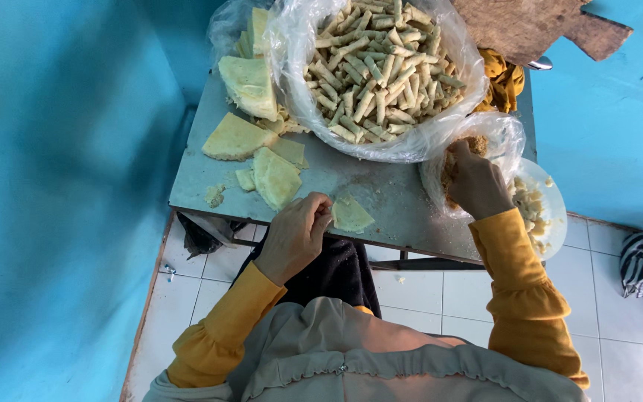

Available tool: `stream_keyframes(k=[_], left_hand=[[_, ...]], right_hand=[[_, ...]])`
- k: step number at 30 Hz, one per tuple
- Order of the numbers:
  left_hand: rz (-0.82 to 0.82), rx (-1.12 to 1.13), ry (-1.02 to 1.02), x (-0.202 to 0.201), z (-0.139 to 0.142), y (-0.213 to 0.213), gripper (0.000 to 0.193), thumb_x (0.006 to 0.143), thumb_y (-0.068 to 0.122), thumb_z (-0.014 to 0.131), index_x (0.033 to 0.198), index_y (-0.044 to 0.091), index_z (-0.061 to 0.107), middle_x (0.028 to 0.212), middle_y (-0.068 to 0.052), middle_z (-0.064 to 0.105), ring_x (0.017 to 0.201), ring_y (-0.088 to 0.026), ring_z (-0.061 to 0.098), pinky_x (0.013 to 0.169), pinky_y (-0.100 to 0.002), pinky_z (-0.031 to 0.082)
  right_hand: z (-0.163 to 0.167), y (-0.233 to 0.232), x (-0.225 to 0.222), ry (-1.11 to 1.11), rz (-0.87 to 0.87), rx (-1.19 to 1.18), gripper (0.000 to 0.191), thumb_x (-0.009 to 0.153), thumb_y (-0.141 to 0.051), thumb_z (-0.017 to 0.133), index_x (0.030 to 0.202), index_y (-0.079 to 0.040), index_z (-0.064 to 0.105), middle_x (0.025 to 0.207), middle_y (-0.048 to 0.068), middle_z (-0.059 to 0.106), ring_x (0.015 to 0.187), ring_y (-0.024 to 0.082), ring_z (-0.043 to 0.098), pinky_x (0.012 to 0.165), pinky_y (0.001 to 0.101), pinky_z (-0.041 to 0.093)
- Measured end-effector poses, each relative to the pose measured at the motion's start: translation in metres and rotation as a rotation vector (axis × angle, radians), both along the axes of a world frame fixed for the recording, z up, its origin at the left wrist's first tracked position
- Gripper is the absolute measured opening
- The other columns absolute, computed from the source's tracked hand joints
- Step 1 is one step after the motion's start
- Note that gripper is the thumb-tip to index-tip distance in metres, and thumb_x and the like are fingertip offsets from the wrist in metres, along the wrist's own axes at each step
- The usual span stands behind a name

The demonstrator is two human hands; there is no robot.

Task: The person sits at a small table and tears small pieces from flat dough sheets, then rolls each piece between their palms into a short cylinder and places it into a large plastic-lined bowl filled with similar rolled dough pieces. A bowl of brown powder sits beside the work area.

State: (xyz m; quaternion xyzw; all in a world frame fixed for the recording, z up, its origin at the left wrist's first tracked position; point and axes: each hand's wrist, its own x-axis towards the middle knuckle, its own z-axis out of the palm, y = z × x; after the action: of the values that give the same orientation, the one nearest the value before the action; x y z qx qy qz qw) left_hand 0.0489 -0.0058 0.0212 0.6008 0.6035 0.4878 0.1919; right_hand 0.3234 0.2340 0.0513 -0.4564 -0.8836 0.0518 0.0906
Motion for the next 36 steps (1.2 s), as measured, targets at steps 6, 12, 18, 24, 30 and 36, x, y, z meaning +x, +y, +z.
stream_keyframes(k=[6, 12, 18, 24, 30, 36], left_hand=[[0.004, 0.061, 0.006, 0.000, 0.001, -0.001, 0.015, 0.096, 0.009, 0.064, 0.109, 0.004, 0.057, 0.091, -0.013, 0.069, 0.088, -0.034, 0.067, 0.077, -0.044, 0.053], [-0.012, 0.063, -0.050, -0.001, 0.001, 0.001, 0.017, 0.096, 0.009, 0.064, 0.110, 0.003, 0.056, 0.093, -0.013, 0.070, 0.087, -0.032, 0.070, 0.075, -0.041, 0.056], [-0.033, 0.001, -0.082, 0.000, 0.002, 0.000, 0.028, 0.088, 0.009, 0.074, 0.109, 0.004, 0.057, 0.091, -0.012, 0.069, 0.081, -0.029, 0.072, 0.072, -0.039, 0.056], [-0.004, 0.078, -0.030, 0.000, 0.004, 0.000, 0.025, 0.088, 0.003, 0.072, 0.109, 0.004, 0.058, 0.096, -0.013, 0.069, 0.088, -0.032, 0.069, 0.076, -0.040, 0.056], [0.007, 0.146, -0.024, 0.003, -0.002, -0.003, 0.021, 0.090, -0.002, 0.067, 0.108, 0.004, 0.059, 0.099, -0.012, 0.069, 0.091, -0.034, 0.068, 0.079, -0.042, 0.054], [-0.003, 0.154, 0.011, 0.007, -0.008, -0.002, 0.024, 0.090, -0.003, 0.067, 0.112, 0.007, 0.064, 0.100, -0.010, 0.071, 0.093, -0.032, 0.069, 0.080, -0.041, 0.056]], right_hand=[[-0.007, 0.013, 0.011, 0.111, 0.026, 0.067, 0.045, 0.088, 0.003, 0.066, 0.128, -0.001, 0.047, 0.092, 0.027, 0.070, 0.087, 0.044, 0.072, 0.075, 0.0500, 0.058], [0.015, 0.000, 0.020, 0.779, 0.121, -0.551, 0.052, 0.092, 0.002, 0.070, 0.136, -0.003, 0.041, 0.101, 0.013, 0.069, 0.093, 0.019, 0.066, 0.082, 0.0281, 0.056], [-0.021, -0.098, -0.070, 0.720, 0.237, -0.784, 0.041, 0.088, 0.004, 0.067, 0.125, -0.006, 0.051, 0.097, 0.010, 0.072, 0.091, 0.019, 0.071, 0.078, 0.0303, 0.059], [-0.013, -0.147, -0.092, 0.389, 0.573, 0.214, 0.036, 0.090, 0.007, 0.064, 0.125, 0.003, 0.060, 0.108, 0.016, 0.073, 0.100, 0.032, 0.072, 0.084, 0.0404, 0.060], [-0.008, -0.162, -0.074, 0.517, 0.258, 0.115, 0.043, 0.093, 0.006, 0.065, 0.135, 0.002, 0.054, 0.102, 0.016, 0.073, 0.092, 0.031, 0.072, 0.078, 0.0399, 0.059], [-0.008, -0.148, -0.082, 0.394, 0.346, 0.111, 0.053, 0.090, 0.012, 0.055, 0.140, 0.003, 0.041, 0.096, 0.019, 0.064, 0.089, 0.036, 0.066, 0.080, 0.0451, 0.057]])
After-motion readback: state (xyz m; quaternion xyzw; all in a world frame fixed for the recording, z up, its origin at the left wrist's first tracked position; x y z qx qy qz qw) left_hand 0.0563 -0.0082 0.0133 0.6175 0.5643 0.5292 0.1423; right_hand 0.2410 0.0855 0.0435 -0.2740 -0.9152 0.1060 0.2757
